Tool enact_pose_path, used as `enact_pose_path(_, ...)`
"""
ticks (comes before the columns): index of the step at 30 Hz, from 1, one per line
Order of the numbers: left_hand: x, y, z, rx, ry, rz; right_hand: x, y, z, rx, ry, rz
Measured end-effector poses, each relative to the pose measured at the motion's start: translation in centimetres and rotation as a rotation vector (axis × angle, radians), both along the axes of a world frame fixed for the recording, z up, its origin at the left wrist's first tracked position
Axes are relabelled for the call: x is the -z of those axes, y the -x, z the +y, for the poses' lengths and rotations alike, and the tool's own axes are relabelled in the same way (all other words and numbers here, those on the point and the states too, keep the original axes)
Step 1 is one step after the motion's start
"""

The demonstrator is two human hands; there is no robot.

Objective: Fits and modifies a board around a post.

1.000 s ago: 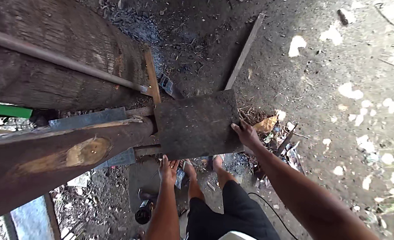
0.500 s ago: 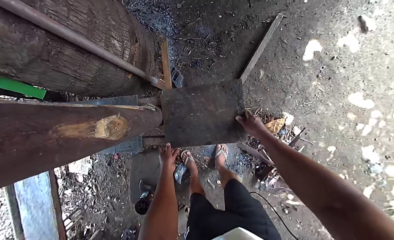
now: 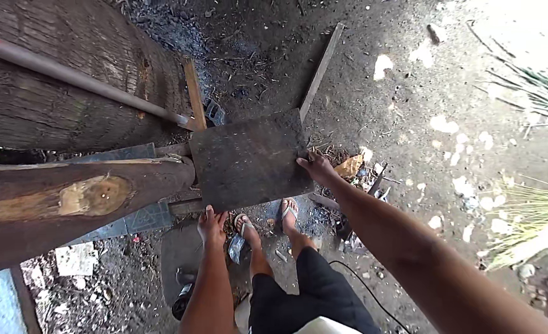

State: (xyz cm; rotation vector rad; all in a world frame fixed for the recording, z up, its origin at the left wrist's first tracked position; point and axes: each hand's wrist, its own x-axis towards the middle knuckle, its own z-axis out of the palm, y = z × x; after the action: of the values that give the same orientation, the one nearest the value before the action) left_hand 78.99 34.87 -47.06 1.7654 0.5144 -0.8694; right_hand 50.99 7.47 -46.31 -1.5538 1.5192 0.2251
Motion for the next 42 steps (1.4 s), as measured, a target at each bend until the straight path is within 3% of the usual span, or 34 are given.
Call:
enact_pose_path(5,-0.5,0.4,-0.5,0.002,-0.016,-0.011,0.6,1.0,1.0,0.104,-0.069,-0.145)
enact_pose_path(10,-0.5,0.6,-0.6,-0.022,-0.025,-0.038,2.5,8.3,6.5,0.351,-0.261,-0.334)
enact_pose_path(16,-1.0,1.3,-1.3,-0.022,-0.049,-0.071,2.6,23.2,16.7,0.372,-0.441,0.017)
enact_pose_path(22,-1.1,1.4,-2.5,-0.085,-0.09,-0.056,0.2,30.9,22.2,0.624,-0.58,0.142)
enact_pose_path(29,-1.8,3.4,-1.6,-0.118,-0.024,0.021,-2.4,29.0,22.0,0.472,-0.511,0.051)
enact_pose_path(38,-3.5,12.6,4.5,0.581,-0.108,0.211,-5.2,23.8,27.1,0.364,-0.377,-0.116)
enact_pose_path(42,-4.4,13.0,8.2,0.72,-0.082,0.268,-5.0,23.7,31.2,0.385,-0.359,-0.085)
